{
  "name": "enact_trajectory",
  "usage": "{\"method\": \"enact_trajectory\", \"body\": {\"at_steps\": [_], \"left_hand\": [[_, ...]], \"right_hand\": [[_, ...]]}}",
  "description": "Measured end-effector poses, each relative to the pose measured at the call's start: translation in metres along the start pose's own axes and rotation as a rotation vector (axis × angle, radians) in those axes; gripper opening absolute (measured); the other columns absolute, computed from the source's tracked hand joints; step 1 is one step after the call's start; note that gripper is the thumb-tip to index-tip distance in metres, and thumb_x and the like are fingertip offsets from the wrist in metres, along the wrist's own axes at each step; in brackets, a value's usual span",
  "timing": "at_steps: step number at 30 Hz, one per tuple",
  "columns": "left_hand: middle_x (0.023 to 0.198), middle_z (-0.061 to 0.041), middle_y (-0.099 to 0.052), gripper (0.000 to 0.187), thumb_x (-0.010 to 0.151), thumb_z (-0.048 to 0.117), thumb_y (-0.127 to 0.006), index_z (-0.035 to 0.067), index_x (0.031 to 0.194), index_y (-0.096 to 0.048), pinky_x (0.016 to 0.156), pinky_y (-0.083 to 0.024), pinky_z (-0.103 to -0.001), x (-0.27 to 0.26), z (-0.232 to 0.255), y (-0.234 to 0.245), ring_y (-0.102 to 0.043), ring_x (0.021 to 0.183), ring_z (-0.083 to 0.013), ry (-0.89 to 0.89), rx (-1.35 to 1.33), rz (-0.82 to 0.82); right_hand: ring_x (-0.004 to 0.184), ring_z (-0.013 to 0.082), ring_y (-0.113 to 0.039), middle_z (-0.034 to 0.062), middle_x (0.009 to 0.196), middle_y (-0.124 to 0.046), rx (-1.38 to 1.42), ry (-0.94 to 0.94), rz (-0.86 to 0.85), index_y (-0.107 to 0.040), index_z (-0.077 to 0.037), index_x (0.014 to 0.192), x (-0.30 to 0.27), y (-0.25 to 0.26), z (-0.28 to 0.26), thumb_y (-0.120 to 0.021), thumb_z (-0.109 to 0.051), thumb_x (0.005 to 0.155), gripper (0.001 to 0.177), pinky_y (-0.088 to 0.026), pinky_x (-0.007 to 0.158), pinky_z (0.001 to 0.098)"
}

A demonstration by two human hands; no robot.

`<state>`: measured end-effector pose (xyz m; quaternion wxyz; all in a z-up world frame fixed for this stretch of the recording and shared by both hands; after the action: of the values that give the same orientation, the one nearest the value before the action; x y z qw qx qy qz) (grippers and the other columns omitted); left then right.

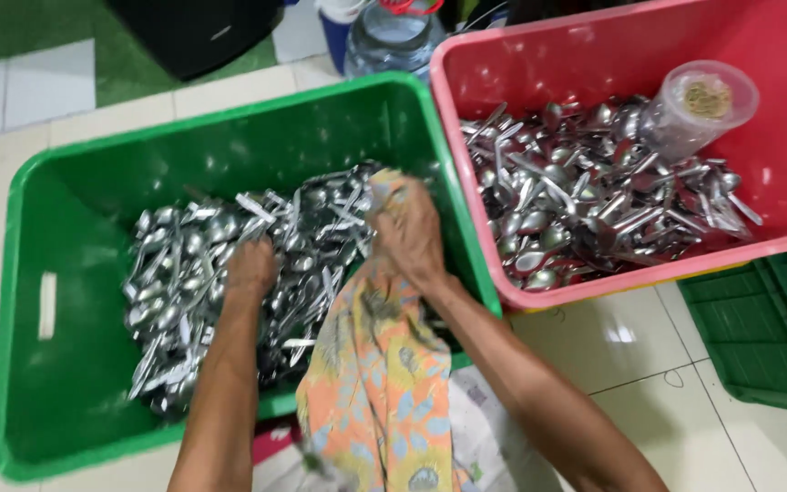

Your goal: Polishing metal spoons with a cloth and transferring them between bins.

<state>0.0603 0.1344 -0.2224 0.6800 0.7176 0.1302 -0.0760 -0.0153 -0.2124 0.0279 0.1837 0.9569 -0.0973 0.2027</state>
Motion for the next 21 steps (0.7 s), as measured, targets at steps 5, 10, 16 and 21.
{"method": "enact_trajectory", "body": {"at_steps": [5, 10, 16, 21], "left_hand": [[0.127, -0.012, -0.065, 0.045, 0.094, 0.034, -0.061, 0.010, 0.132, -0.062, 0.095, -0.053, -0.042, -0.026, 0.051, 0.029, -0.058, 0.125, -0.0278, -0.129, 0.271, 0.130], [0.126, -0.013, -0.060, 0.039, 0.098, 0.030, -0.051, 0.005, 0.127, -0.059, 0.097, -0.045, -0.046, 0.010, 0.040, -0.022, -0.051, 0.126, -0.0311, -0.080, 0.301, 0.145], [0.124, -0.027, -0.057, 0.035, 0.097, 0.020, -0.049, -0.008, 0.115, -0.061, 0.101, -0.035, -0.051, -0.026, 0.039, -0.003, -0.045, 0.128, -0.0443, -0.016, 0.177, 0.179], [0.118, -0.012, -0.075, 0.041, 0.096, 0.025, -0.040, 0.006, 0.117, -0.071, 0.101, -0.034, -0.045, -0.037, 0.045, 0.028, -0.060, 0.126, -0.0315, 0.052, 0.234, -0.109]], "right_hand": [[0.106, 0.0439, -0.062, 0.0216, 0.110, -0.060, -0.035, -0.007, -0.138, -0.058, -0.001, 0.131, -0.006, -0.008, 0.019, -0.061, -0.010, 0.074, 0.058, -0.049, 0.094, 0.0510], [0.111, 0.0458, -0.062, 0.0211, 0.114, -0.058, -0.025, -0.079, -0.206, -0.053, -0.002, 0.144, -0.004, -0.010, 0.019, -0.057, -0.013, 0.078, 0.067, -0.049, 0.097, 0.0522], [0.101, 0.0420, -0.064, 0.0224, 0.113, -0.056, -0.008, -0.121, -0.265, -0.049, 0.006, 0.145, -0.006, -0.008, 0.008, -0.055, -0.013, 0.084, 0.065, -0.052, 0.087, 0.0505], [0.101, 0.0514, -0.062, 0.0227, 0.116, -0.053, -0.124, -0.070, -0.316, -0.046, 0.002, 0.148, -0.009, -0.013, 0.012, -0.057, -0.015, 0.084, 0.066, -0.052, 0.085, 0.0569]]}}
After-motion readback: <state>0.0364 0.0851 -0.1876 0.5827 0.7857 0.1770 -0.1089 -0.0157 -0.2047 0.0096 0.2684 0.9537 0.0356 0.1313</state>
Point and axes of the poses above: each hand's wrist, its own x-axis towards the middle knuckle, its own y-axis out of the back of the hand, z = x × y, the point moved 1 cm from there along x, towards the middle knuckle
